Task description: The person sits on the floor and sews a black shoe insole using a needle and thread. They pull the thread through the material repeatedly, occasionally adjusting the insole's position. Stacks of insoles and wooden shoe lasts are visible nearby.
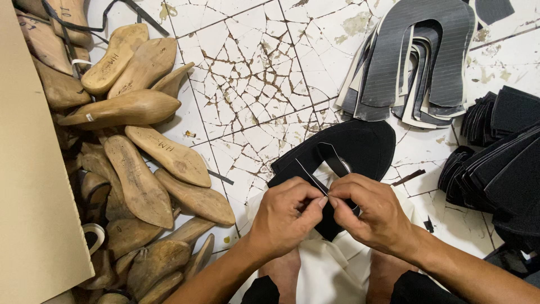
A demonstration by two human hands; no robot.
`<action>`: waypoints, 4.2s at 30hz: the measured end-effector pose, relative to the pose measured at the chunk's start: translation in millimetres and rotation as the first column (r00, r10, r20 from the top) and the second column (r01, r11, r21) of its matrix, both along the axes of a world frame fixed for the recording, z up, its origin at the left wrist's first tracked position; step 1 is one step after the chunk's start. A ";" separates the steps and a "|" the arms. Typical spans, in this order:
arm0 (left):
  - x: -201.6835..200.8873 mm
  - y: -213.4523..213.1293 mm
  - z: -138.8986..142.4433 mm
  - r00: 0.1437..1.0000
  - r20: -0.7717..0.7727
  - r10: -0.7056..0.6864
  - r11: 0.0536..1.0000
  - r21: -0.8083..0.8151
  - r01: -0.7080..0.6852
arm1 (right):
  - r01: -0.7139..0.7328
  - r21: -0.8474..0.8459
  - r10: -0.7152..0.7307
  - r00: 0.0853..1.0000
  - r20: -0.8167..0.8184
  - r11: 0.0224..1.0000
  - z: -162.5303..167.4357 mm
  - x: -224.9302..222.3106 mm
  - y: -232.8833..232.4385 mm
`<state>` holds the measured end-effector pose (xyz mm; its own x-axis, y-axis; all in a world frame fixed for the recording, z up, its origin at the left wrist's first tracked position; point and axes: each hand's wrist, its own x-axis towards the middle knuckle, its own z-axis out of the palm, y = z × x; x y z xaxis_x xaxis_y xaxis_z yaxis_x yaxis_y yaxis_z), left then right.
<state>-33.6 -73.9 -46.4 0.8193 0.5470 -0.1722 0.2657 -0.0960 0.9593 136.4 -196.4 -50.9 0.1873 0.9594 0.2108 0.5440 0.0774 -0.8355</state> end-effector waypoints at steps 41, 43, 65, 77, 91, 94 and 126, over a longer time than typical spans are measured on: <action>-4.8 12.9 -9.2 0.927 0.332 -0.172 0.976 -0.073 0.207 | -0.057 -0.370 -0.232 0.686 -0.689 0.927 -16.0 5.9 -17.4; -5.4 13.2 -16.8 0.924 0.359 -0.132 0.984 -0.062 0.164 | -0.068 -0.348 -0.202 0.705 -0.680 0.935 -15.9 3.9 -18.9; -9.5 23.5 -27.5 0.931 0.331 -0.151 0.960 -0.174 0.218 | -0.115 -0.298 -0.054 0.860 -0.507 0.948 -9.4 5.6 -17.9; -12.7 24.1 -28.0 0.945 0.283 -0.164 0.916 -0.312 0.252 | -0.194 -0.295 0.017 0.860 -0.511 0.935 -9.4 8.2 -20.4; -12.8 22.2 -27.2 0.953 0.250 -0.170 0.905 -0.343 0.251 | -0.201 -0.313 0.000 0.842 -0.539 0.928 -14.2 5.0 -25.0; -12.8 23.4 -25.1 0.945 0.265 -0.193 0.925 -0.272 0.265 | -0.205 -0.317 -0.008 0.829 -0.559 0.926 -15.1 5.2 -27.0; -11.7 25.7 -13.4 0.918 0.324 -0.227 0.897 -0.297 0.327 | -0.299 -0.318 -0.082 0.599 -0.796 0.900 -13.2 3.1 -31.2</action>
<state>-45.3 -48.2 -59.8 0.9695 0.2396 -0.0516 -0.0016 0.2167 0.9762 139.5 -227.7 -64.1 -0.0180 0.9382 -0.3456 -0.3178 -0.3331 -0.8877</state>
